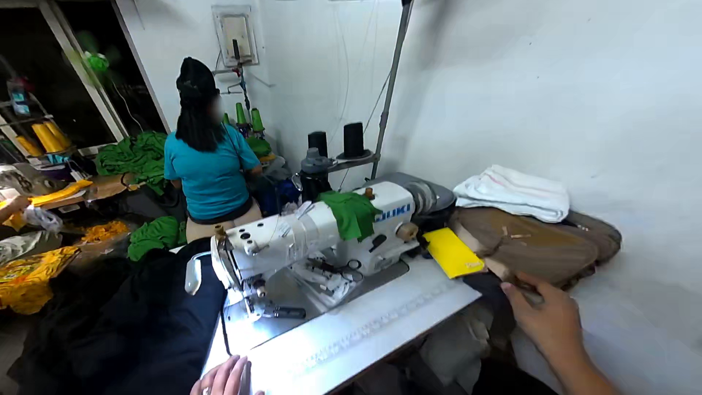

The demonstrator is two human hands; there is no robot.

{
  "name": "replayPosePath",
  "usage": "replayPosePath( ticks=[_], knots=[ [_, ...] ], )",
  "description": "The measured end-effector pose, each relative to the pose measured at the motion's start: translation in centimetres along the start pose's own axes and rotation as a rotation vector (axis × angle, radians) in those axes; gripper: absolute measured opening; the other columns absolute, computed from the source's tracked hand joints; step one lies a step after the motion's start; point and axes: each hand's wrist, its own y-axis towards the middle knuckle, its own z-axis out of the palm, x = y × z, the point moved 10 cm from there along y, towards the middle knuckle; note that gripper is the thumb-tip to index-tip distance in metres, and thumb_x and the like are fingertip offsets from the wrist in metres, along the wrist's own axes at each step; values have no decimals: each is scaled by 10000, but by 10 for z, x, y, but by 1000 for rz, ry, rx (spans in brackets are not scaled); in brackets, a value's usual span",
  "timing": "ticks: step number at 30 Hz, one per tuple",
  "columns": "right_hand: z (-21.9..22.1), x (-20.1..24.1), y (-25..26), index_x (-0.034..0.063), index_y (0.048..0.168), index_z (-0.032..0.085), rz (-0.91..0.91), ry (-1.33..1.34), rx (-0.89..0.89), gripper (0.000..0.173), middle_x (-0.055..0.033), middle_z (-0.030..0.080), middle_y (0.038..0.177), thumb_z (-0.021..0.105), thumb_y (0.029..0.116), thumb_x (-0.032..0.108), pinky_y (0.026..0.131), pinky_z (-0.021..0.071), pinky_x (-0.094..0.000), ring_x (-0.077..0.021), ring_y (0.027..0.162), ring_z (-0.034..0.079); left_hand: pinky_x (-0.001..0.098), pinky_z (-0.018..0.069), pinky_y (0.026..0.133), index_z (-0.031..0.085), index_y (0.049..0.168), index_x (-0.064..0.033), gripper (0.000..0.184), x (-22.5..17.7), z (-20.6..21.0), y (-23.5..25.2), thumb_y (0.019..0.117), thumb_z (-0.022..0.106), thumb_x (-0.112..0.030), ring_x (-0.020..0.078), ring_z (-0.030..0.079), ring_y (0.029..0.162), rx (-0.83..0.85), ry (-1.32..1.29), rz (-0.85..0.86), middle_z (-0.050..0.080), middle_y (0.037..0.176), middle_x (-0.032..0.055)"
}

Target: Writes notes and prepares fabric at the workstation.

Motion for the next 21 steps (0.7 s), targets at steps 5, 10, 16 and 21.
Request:
replayPosePath(
  ticks=[5,10,16,21],
  knots=[
    [-18,-41,-162,-37,1288,658,-14,-228,264,433,-345,604,1299,605,1003,285,1084,357,-721,-581,1253,518,631,383,1072,623,1418,-165,676,-10,-18,2,973,436,-638,351,565,1305,-60,3,43,616,1433,84],
    [-8,-77,-335,32,1490,520,271,-376,626,733,-302,375,1581,609,974,545,1130,207,-791,-583,1478,240,655,355,1067,651,1382,-157,670,-13,-19,2,983,384,-625,385,547,1324,-95,-26,86,619,1423,107],
    [15,-92,-435,170,1667,145,260,-575,734,1048,-184,69,1720,707,886,585,1139,56,-812,-440,1575,41,644,348,1075,673,1350,-156,668,-14,-18,4,987,339,-607,395,540,1329,-88,-17,93,610,1432,120],
    [21,-90,-431,157,1667,129,261,-688,720,1090,-185,70,1720,742,863,564,1143,88,-803,-436,1575,60,627,360,1082,660,1365,-145,620,-18,-21,6,999,392,-567,404,533,1330,-47,27,61,594,1446,137]
  ],
)
